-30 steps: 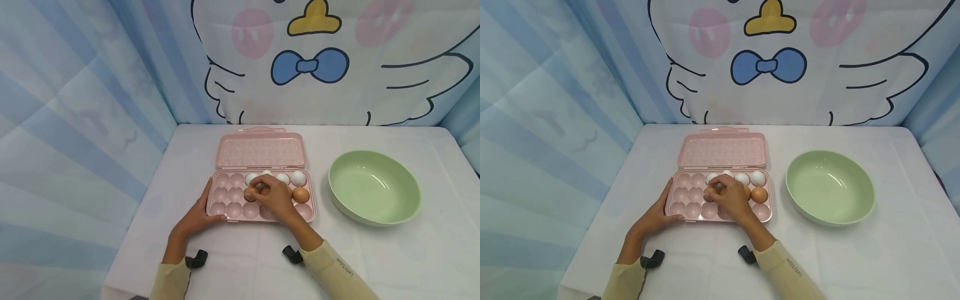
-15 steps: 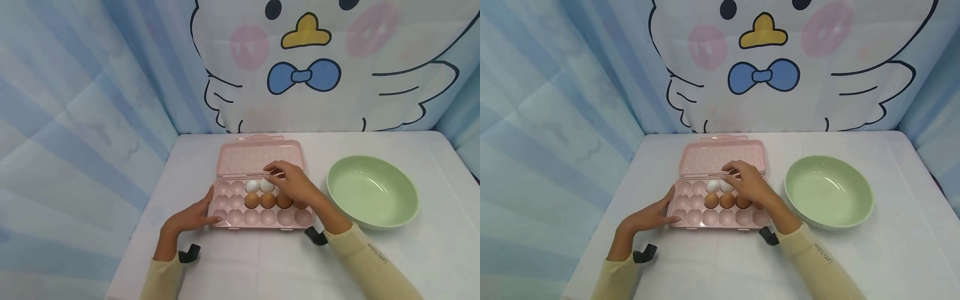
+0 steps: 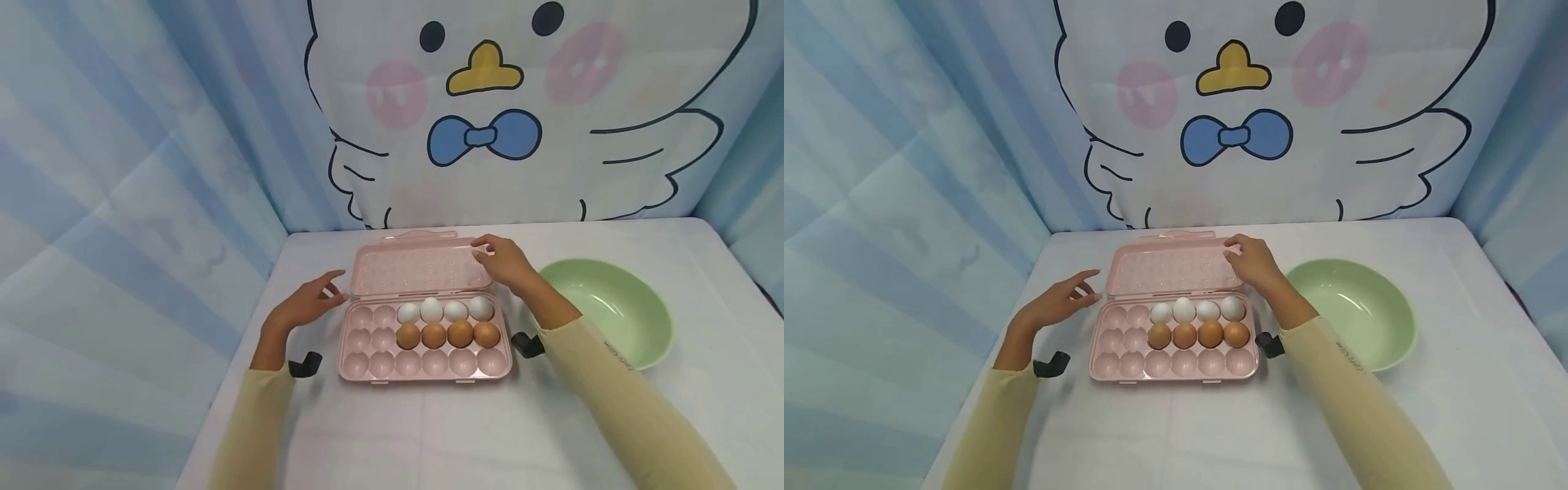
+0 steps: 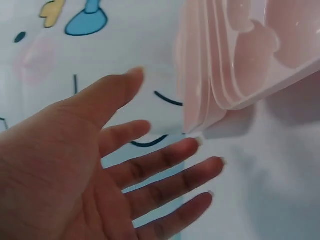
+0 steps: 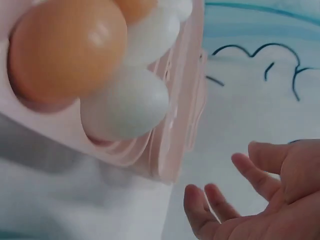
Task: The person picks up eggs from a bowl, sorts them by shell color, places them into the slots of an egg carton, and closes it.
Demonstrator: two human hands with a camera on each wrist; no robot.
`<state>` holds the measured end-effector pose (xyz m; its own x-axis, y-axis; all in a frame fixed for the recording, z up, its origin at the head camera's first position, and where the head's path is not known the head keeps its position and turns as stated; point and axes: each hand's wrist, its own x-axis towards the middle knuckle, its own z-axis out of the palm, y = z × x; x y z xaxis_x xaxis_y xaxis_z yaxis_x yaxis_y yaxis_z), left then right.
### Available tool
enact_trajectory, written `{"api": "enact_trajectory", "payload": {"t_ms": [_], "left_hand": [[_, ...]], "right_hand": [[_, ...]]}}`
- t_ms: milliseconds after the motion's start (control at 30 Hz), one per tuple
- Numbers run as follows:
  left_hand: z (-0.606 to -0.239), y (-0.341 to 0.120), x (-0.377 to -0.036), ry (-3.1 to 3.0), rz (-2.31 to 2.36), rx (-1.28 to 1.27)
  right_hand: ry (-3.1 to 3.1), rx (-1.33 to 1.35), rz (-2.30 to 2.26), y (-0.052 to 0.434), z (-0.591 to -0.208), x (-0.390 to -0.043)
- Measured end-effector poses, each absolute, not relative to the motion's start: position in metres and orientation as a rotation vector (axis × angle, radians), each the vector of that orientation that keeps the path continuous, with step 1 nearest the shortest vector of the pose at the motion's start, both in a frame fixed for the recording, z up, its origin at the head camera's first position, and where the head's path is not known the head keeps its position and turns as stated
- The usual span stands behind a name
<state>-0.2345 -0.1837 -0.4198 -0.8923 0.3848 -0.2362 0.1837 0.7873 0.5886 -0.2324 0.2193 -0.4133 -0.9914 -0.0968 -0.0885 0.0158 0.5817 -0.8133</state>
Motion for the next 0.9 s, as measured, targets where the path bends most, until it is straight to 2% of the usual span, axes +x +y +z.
{"api": "enact_trajectory", "payload": {"t_ms": [233,367,567,900], "left_hand": [[-0.444,-0.17,-0.289,2.498,1.035,0.327],[-0.466,-0.168,-0.306,2.433,1.148,0.281],[-0.494,-0.179,-0.31,2.398,1.277,0.262],[-0.501,-0.192,-0.316,2.314,1.433,0.347]], "right_hand": [[2.488,0.16,-1.48,0.225,-0.433,-0.254],[2.463,0.195,-1.512,0.227,-0.451,-0.258],[2.508,0.149,-1.464,0.226,-0.468,-0.258],[2.482,0.196,-1.48,0.226,-0.47,-0.267]]}}
